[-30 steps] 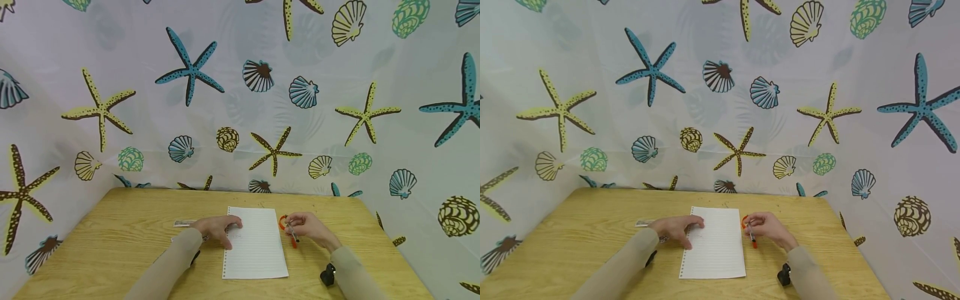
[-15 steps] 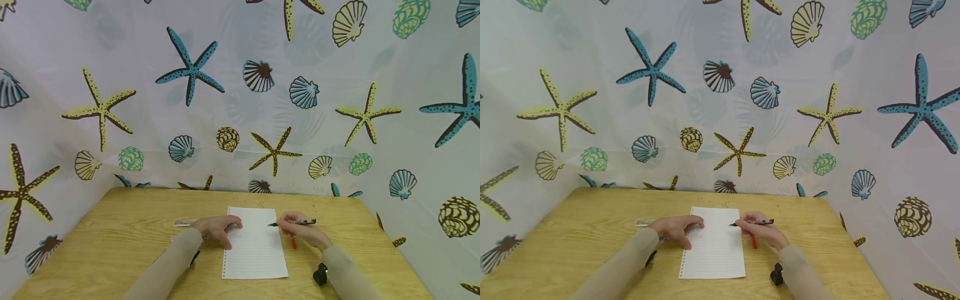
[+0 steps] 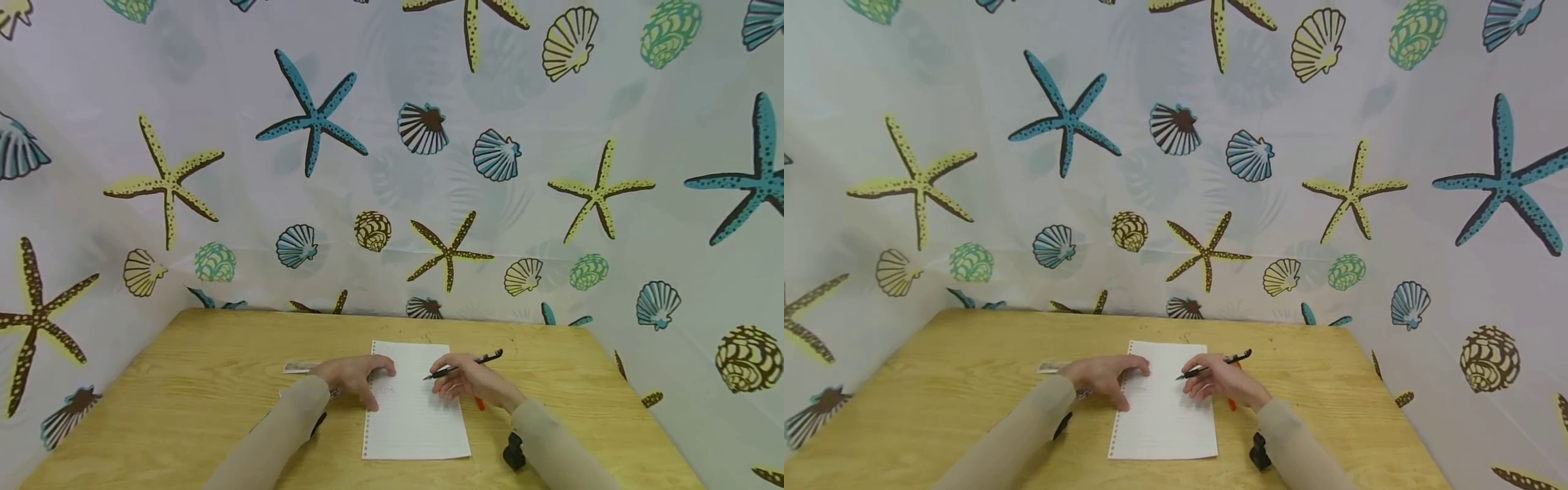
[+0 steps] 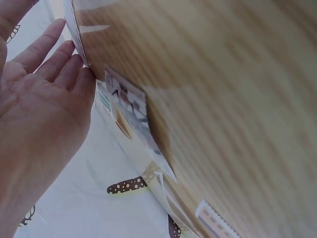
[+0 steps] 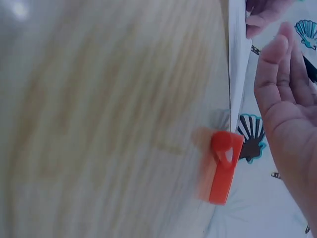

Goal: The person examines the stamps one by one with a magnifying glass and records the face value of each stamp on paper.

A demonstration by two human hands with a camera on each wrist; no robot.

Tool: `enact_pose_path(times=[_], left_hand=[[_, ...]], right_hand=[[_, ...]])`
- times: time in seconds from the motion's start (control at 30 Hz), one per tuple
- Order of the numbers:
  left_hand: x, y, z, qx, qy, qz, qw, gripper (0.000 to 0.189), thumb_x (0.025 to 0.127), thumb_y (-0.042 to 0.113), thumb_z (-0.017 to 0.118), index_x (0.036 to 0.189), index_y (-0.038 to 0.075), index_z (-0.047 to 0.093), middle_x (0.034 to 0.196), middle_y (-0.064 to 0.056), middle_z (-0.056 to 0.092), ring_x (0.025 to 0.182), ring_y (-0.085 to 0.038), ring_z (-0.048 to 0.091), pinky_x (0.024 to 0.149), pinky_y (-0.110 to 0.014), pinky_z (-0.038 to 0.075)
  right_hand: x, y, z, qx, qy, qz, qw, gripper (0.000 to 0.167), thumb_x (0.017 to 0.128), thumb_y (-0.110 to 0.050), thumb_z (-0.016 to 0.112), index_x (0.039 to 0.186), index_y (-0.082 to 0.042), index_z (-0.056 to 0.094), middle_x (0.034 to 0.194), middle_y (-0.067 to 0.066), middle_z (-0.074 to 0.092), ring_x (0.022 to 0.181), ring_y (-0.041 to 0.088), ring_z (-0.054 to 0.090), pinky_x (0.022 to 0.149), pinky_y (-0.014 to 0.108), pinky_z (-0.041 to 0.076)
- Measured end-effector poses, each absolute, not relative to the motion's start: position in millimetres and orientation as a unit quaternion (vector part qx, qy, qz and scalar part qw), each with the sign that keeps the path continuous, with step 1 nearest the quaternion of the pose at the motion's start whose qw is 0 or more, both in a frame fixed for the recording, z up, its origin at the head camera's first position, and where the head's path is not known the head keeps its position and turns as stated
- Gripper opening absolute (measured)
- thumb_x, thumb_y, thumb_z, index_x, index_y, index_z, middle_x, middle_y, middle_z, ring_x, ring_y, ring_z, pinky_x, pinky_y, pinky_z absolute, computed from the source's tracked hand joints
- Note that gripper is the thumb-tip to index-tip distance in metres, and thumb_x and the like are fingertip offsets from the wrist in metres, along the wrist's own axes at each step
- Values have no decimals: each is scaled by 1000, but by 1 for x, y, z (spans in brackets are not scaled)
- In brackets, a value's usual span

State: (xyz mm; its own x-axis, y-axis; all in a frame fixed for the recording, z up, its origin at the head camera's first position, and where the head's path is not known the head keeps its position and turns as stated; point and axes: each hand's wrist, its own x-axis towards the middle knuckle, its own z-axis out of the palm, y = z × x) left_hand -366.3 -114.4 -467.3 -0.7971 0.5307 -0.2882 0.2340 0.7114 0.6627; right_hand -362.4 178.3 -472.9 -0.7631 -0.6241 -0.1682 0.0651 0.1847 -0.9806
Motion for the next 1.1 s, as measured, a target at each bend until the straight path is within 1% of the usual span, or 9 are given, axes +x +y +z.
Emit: enact_pose_path(times=[0.07,0.2,0.33,0.43,0.53,0.67,0.8,0.93,1.1], left_hand=[[-366,-115,-468,215,895,311,236,63,71,14,88,126,22,59,155,-6,37,147,-30,28,119,-52,23],[-366,-115,-469,218,898,305,232,63,71,15,88,126,23,59,155,-5,38,146,-29,29,118,-51,24],[-366,-115,-468,225,897,301,231,62,71,15,88,126,22,59,154,-5,39,146,-28,30,118,-50,25],[-366,-114,-467,230,896,299,233,62,72,14,88,126,20,58,154,-4,39,146,-28,29,118,-49,26],[-365,-114,-466,231,895,300,235,62,72,14,88,126,20,58,154,-5,39,147,-27,29,118,-49,26],[-365,-114,-466,233,896,298,232,62,72,14,88,126,20,58,154,-5,39,146,-27,30,118,-48,26],[-364,-114,-466,237,894,302,232,62,72,13,88,126,19,58,153,-4,39,146,-27,30,118,-48,26],[-365,-113,-468,237,894,302,232,61,71,13,88,124,20,59,153,-4,41,145,-27,31,118,-48,26],[-367,-113,-470,234,897,296,228,60,71,13,88,123,21,58,151,-4,42,144,-26,33,117,-48,28]], right_hand=[[-361,172,-473,-195,734,-591,272,51,105,-36,39,125,8,54,91,6,72,79,14,66,72,27,52],[-359,164,-474,-200,765,-566,234,39,102,-34,50,110,2,63,84,3,70,73,13,63,67,26,48],[-359,158,-475,-195,771,-562,229,37,102,-29,51,112,5,62,81,2,67,72,12,62,68,25,50],[-360,153,-476,-189,771,-561,236,38,102,-27,51,116,8,60,82,3,69,73,11,64,69,25,51],[-361,147,-476,-188,771,-555,247,36,102,-25,51,115,7,59,84,4,71,74,12,67,67,26,49],[-362,140,-476,-189,773,-553,247,29,102,-24,51,107,3,60,83,4,71,72,12,66,64,25,45],[-364,134,-479,-197,776,-551,236,21,100,-22,55,97,-2,61,77,2,71,67,11,64,62,24,44],[-364,129,-481,-203,782,-539,237,14,96,-17,60,94,-4,62,75,2,70,65,12,62,61,24,43],[-366,123,-482,-188,800,-524,222,9,90,-14,65,92,-5,64,78,3,71,68,12,60,62,24,43]])
